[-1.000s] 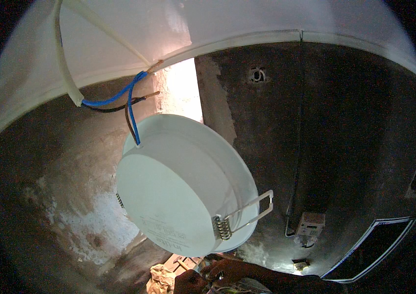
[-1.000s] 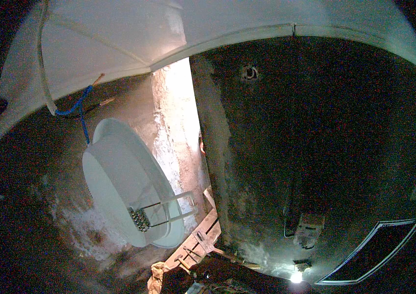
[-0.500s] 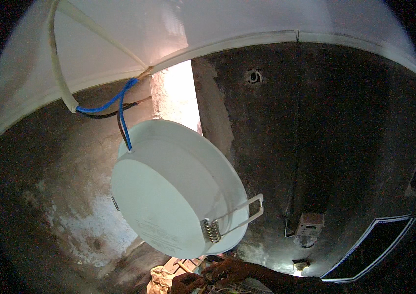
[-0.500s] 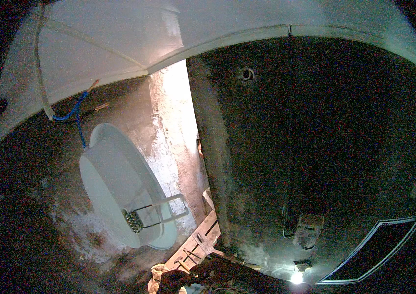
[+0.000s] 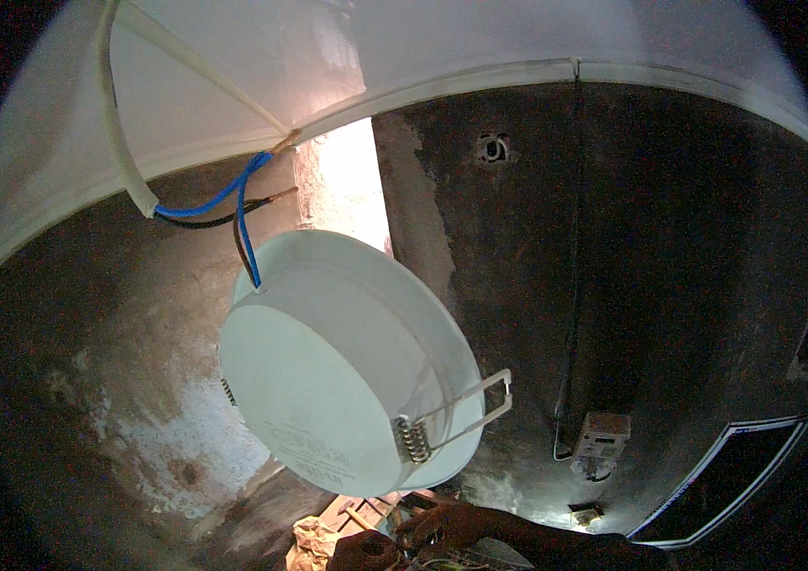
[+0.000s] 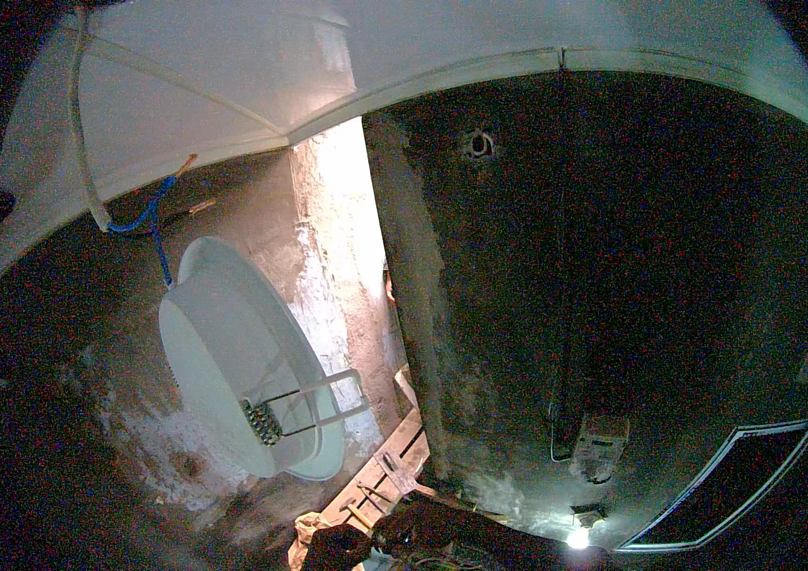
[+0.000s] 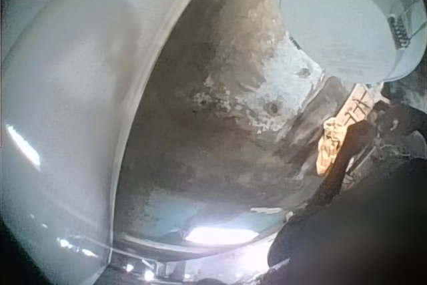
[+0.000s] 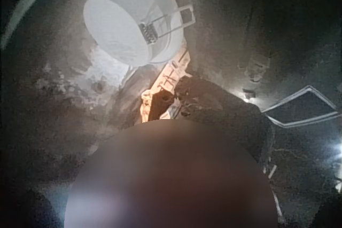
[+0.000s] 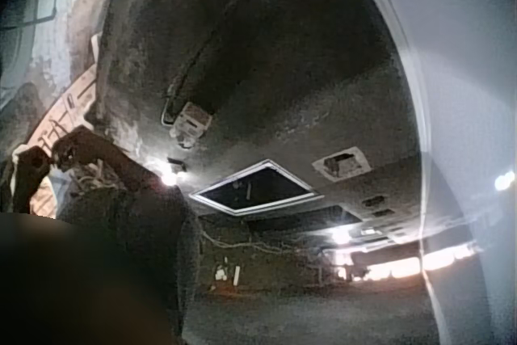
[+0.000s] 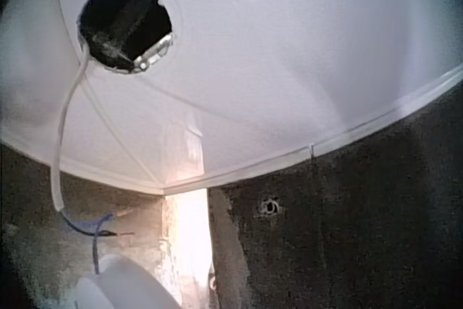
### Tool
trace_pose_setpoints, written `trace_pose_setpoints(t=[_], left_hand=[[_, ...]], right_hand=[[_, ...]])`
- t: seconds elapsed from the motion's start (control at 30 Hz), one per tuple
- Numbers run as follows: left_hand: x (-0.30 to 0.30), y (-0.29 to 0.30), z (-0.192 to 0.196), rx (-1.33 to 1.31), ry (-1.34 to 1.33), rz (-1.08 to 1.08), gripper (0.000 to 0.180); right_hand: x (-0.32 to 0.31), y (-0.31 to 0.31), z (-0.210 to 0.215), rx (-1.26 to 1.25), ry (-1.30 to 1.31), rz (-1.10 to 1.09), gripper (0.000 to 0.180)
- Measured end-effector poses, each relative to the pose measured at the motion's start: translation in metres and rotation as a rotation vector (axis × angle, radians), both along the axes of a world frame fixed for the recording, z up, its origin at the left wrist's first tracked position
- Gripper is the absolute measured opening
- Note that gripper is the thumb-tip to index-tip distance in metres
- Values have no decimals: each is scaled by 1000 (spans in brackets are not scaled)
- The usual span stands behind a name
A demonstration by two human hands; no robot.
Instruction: The person installs a ceiling light fixture by stripping and taping wires, inserting them into a conduit, and mounting the fixture to the ceiling. The person uses pliers and electrical tape to prepare the wires and then secures the fixture in place.
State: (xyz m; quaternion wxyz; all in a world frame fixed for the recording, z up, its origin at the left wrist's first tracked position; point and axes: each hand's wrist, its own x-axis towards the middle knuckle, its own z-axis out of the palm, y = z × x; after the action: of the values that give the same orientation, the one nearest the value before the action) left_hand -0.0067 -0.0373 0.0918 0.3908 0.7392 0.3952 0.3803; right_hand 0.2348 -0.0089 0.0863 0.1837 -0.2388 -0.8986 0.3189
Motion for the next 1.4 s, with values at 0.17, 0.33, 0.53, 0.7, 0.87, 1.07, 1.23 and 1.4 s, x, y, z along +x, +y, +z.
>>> trace_pose_setpoints(t=[0.17,0.33,0.53,0.7,0.87,1.07,1.23,1.4], left_hand=[[7,1,-2,349,132,-1,12],[13,2,-7,409,-8,-9,14],[16,2,-3,382,-56,-22,11],[17,4,-5,365,-52,-22,9],[12,7,-11,175,-169,14,5],[3,14,-14,166,31,3,15],[10,13,-4,346,60,41,11],[11,12,8,388,-84,34,15]], right_hand=[[-1,0,5,-136,-99,19,29],[-1,-1,3,-85,-41,15,31],[-1,-3,-1,-87,7,3,30],[0,-5,1,-79,43,-18,29],[0,-7,7,-65,94,-56,29],[1,-11,11,-52,166,-97,28],[-5,-9,18,-14,320,-114,28],[-13,-16,32,4,308,-177,24]])
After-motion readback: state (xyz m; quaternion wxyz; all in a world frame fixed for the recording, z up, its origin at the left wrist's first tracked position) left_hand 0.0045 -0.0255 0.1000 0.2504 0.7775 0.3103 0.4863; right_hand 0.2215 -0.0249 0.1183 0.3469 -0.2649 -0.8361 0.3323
